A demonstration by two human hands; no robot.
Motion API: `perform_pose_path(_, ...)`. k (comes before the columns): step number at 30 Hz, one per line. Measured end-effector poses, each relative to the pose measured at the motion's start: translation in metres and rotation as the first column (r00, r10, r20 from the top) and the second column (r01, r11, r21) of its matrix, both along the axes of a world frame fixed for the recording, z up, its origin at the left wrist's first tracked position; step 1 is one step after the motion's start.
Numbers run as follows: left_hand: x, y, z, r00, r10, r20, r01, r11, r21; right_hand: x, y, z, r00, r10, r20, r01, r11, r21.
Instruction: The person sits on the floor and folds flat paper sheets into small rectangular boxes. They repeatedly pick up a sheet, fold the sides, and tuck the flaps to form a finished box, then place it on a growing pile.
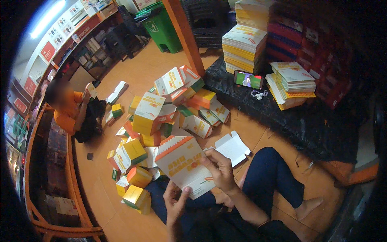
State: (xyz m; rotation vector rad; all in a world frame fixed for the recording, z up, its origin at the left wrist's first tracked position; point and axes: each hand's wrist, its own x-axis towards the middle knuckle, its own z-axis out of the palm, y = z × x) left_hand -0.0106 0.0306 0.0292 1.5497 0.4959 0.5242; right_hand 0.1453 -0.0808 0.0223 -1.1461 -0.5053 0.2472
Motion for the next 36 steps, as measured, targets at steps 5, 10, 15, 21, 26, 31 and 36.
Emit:
perform_pose_path(5, -0.007, 0.040, -0.020, 0.896, -0.148, 0.419, 0.251, 0.947, -0.201, 0.003, -0.008, 0.012, 0.893, 0.249, 0.374, -0.233, 0.968, -0.088)
perform_pose_path(10, -0.002, 0.051, -0.018, 0.981, 0.194, -0.025, -0.185, 0.880, -0.437, 0.000, -0.006, 0.018, 0.869, 0.297, 0.395, -0.268, 0.955, -0.128)
perform_pose_path(15, 0.007, 0.026, -0.015, 0.978, 0.162, 0.132, -0.179, 0.976, 0.124, 0.002, 0.010, -0.009, 0.935, 0.181, 0.304, -0.160, 0.983, -0.094)
perform_pose_path(21, -0.010, 0.072, -0.024, 0.883, 0.421, 0.207, -0.393, 0.905, -0.162, 0.001, 0.044, -0.083, 0.963, 0.260, 0.065, -0.254, 0.963, -0.088)
perform_pose_path(26, -0.070, 0.153, -0.047, 0.626, 0.768, 0.137, -0.701, 0.630, -0.333, 0.003, 0.064, -0.185, 0.969, 0.138, 0.205, 0.060, 0.674, -0.736)
perform_pose_path(31, -0.127, 0.208, -0.094, 0.648, 0.758, 0.071, -0.660, 0.605, -0.446, -0.012, 0.066, -0.242, 0.870, 0.163, 0.465, 0.413, 0.273, -0.869)
perform_pose_path(36, -0.137, 0.201, -0.109, 0.586, 0.807, 0.076, -0.743, 0.573, -0.346, -0.011, 0.063, -0.239, 0.894, 0.203, 0.400, 0.357, 0.215, -0.909)
